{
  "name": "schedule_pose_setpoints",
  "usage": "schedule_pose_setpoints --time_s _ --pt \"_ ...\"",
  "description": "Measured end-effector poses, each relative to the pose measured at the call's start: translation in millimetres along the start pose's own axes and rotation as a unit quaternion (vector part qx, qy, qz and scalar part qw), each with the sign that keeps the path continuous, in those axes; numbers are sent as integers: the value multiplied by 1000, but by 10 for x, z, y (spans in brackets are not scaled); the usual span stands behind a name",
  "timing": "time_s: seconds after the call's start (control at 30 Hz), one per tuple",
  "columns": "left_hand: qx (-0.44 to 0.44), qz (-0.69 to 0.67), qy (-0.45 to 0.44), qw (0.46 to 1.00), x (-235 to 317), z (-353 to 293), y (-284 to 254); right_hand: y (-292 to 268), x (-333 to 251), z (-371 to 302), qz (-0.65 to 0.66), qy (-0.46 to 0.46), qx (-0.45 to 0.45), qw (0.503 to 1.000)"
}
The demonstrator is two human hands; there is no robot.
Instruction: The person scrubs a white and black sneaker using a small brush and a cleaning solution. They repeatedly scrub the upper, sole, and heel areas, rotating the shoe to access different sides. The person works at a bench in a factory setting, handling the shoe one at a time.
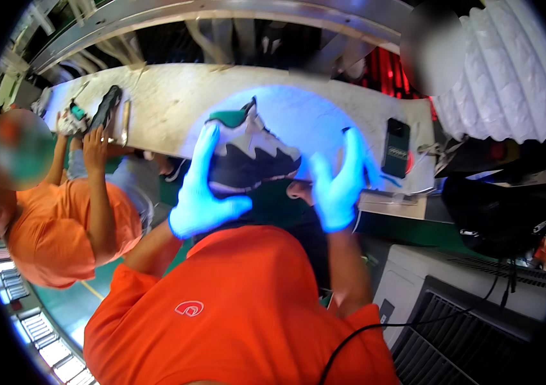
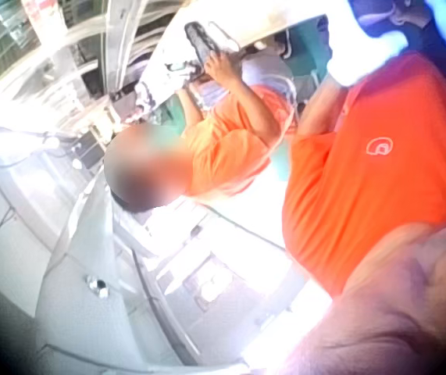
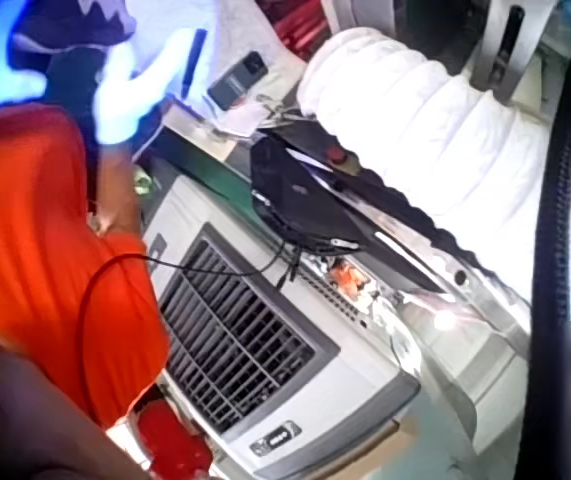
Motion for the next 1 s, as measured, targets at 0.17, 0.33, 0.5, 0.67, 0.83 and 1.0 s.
schedule_pose_setpoints --time_s 0.17,0.33,0.5,0.67,0.83,1.0 --pt "-2 -72 -90 993 -229 -39 -193 56 992 444 -387 -17 8 922" --pt "-21 -67 -105 992 -321 -73 -225 95 990 460 -361 -42 -64 930" --pt "-33 -57 -119 991 -322 -15 -233 123 909 525 -116 57 -94 987" --pt "-17 -52 -102 993 -209 28 -184 504 -61 597 507 268 -108 812" --pt "-32 7 -85 996 -98 82 -164 1106 -492 673 690 292 -72 659" --pt "-24 9 -94 995 -35 110 -137 1124 -440 646 674 238 -85 694"
Point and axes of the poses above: each hand's wrist, its own z-axis towards the middle knuckle, its own y-axis out of the palm, x = y × z, the point moved 3 cm from there along z, towards the middle knuckle, and after that the axes turned 6 degrees about y, right-handed, at the moved point
